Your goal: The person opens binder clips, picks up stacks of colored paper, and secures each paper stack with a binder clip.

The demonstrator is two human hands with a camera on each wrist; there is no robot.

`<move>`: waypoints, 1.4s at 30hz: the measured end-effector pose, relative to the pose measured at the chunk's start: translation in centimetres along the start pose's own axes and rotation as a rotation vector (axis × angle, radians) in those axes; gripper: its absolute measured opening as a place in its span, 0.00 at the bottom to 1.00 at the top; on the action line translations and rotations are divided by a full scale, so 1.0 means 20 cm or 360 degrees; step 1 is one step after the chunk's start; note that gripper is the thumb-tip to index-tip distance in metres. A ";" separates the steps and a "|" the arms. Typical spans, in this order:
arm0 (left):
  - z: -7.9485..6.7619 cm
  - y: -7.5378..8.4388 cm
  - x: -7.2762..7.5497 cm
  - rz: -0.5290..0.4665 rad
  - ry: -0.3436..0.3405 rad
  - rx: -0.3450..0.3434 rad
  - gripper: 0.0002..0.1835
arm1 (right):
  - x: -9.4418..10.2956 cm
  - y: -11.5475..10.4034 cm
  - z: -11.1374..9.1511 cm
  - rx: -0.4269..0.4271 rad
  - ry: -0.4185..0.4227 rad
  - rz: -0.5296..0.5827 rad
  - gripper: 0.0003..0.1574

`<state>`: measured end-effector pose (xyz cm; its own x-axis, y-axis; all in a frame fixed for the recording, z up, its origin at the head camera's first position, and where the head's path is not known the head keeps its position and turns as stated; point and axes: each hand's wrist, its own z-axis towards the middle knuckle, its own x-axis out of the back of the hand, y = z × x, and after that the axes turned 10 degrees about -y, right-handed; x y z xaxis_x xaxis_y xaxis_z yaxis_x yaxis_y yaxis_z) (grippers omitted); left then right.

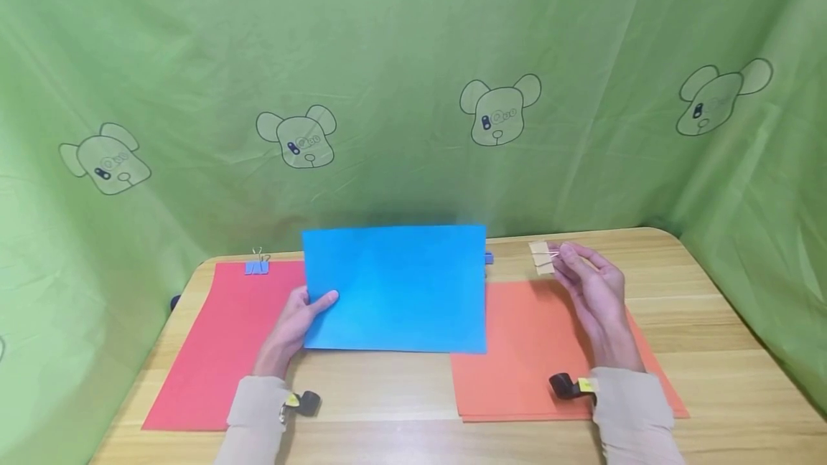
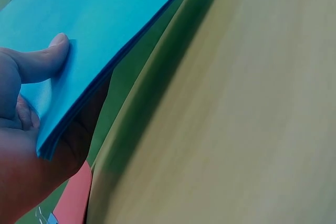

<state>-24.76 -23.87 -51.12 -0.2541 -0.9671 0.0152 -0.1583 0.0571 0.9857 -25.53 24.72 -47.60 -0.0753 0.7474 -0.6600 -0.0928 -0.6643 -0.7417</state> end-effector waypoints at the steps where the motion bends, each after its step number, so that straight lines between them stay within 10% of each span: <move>1: 0.00 0.00 0.00 -0.0003 -0.0005 0.0001 0.20 | 0.00 0.00 0.00 -0.0005 -0.0003 0.0002 0.08; 42: 0.00 0.02 -0.06 -0.0001 -0.0079 0.0034 0.24 | -0.05 0.05 0.00 -0.0119 -0.0078 -0.0121 0.07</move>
<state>-24.58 -22.62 -50.85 -0.3009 -0.9536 0.0060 -0.1785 0.0624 0.9820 -25.51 23.31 -47.56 -0.1194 0.7937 -0.5965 -0.0259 -0.6031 -0.7972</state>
